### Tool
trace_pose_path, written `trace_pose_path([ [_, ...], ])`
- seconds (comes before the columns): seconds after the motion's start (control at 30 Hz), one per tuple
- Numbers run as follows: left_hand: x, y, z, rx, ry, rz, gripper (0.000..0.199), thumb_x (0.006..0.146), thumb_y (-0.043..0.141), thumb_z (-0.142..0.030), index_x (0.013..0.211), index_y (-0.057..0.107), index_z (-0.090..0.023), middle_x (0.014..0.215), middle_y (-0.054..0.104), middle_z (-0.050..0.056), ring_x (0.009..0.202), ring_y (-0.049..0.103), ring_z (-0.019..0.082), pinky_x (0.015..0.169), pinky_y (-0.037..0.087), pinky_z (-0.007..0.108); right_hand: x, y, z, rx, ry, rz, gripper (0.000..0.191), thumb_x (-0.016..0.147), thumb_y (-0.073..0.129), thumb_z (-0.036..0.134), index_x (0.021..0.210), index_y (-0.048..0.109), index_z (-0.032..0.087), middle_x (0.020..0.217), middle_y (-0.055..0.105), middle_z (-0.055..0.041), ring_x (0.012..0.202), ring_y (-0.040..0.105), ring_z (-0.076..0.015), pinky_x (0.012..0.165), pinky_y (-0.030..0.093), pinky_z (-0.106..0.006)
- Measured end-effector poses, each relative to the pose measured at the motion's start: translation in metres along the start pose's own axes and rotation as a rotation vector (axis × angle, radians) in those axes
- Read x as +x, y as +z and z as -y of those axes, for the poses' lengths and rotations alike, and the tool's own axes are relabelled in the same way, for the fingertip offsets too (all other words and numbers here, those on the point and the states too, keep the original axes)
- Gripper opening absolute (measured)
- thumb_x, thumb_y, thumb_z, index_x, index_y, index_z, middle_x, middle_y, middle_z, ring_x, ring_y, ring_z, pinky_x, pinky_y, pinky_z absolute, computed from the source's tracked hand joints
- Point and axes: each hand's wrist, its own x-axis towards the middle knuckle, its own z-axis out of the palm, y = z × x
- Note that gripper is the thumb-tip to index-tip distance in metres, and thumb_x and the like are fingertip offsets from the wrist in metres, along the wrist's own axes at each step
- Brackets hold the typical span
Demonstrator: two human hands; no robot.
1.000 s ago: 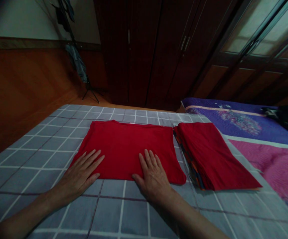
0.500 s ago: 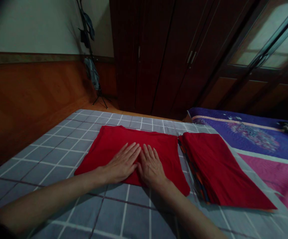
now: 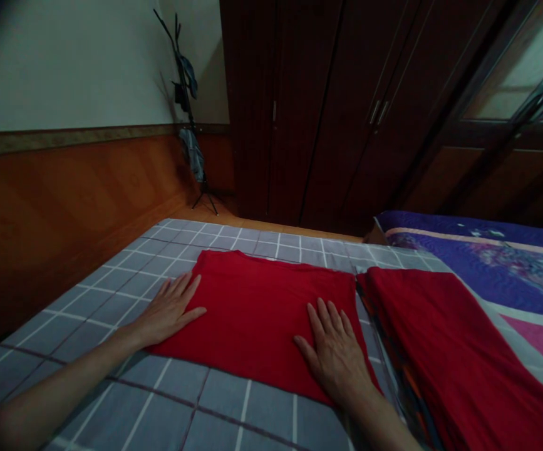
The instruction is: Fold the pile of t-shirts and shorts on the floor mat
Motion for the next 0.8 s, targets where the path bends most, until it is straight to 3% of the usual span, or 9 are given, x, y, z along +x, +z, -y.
trace_pose_path([
  [0.07,0.006,-0.005,-0.016,-0.018,0.055,0.011,0.074,0.092,0.030,-0.061,0.147,0.024,-0.012,0.153,0.021,0.019,0.142,0.016,0.032,0.112,0.012,0.055,0.000,0.001,0.001,0.001,-0.009,-0.012,0.068,0.092,0.034,0.059,0.136,0.048,0.009,0.144,0.039,-0.0178,0.136,0.028,-0.0329,0.109,0.028,-0.053],
  [0.23,0.046,-0.001,-0.089,-0.205,0.436,0.151,0.069,0.093,0.023,-0.062,0.150,0.016,-0.023,0.156,0.013,0.008,0.144,0.005,0.026,0.115,0.003,0.050,-0.001,0.003,-0.001,-0.018,-0.019,-0.032,0.068,0.092,0.034,0.059,0.135,0.048,0.009,0.143,0.040,-0.0174,0.135,0.030,-0.0332,0.107,0.031,-0.054],
  [0.33,0.074,0.008,-0.106,-0.259,0.468,0.224,0.073,0.091,0.021,-0.066,0.149,0.017,-0.023,0.157,0.010,0.009,0.144,0.001,0.027,0.114,0.000,0.053,-0.002,0.003,-0.003,-0.027,-0.043,-0.054,0.067,0.091,0.035,0.058,0.134,0.050,0.010,0.142,0.041,-0.0174,0.134,0.032,-0.0339,0.105,0.033,-0.054],
  [0.43,0.090,0.010,-0.085,-0.222,0.335,0.272,0.078,0.089,0.022,-0.069,0.150,0.014,-0.020,0.156,0.004,0.012,0.144,-0.002,0.028,0.114,0.001,0.053,-0.003,0.006,-0.005,-0.045,-0.067,-0.084,0.066,0.091,0.036,0.058,0.133,0.051,0.010,0.142,0.042,-0.0177,0.133,0.034,-0.0350,0.103,0.036,-0.055],
  [0.57,0.094,0.008,-0.036,-0.141,0.154,0.253,0.084,0.087,0.021,-0.073,0.150,0.011,-0.018,0.156,-0.002,0.012,0.143,-0.005,0.028,0.114,0.001,0.051,-0.004,0.012,-0.008,-0.068,-0.099,-0.151,0.068,0.090,0.034,0.060,0.132,0.051,0.009,0.142,0.042,-0.0176,0.133,0.035,-0.0348,0.101,0.039,-0.054],
  [0.67,0.098,0.012,-0.010,-0.120,0.035,0.173,0.084,0.087,0.023,-0.071,0.150,0.015,-0.016,0.155,0.008,0.013,0.144,0.005,0.028,0.115,0.005,0.047,-0.005,0.014,-0.010,-0.079,-0.126,-0.185,0.068,0.091,0.033,0.060,0.132,0.051,0.009,0.143,0.041,-0.0176,0.133,0.034,-0.0346,0.098,0.042,-0.053],
  [0.8,0.108,0.015,0.003,-0.138,-0.047,0.060,0.073,0.090,0.031,-0.063,0.144,0.034,-0.013,0.151,0.029,0.017,0.140,0.024,0.031,0.112,0.017,0.049,-0.007,0.014,-0.013,-0.096,-0.168,-0.177,0.065,0.091,0.034,0.056,0.132,0.050,0.009,0.142,0.041,-0.0183,0.133,0.034,-0.0356,0.095,0.044,-0.053],
])
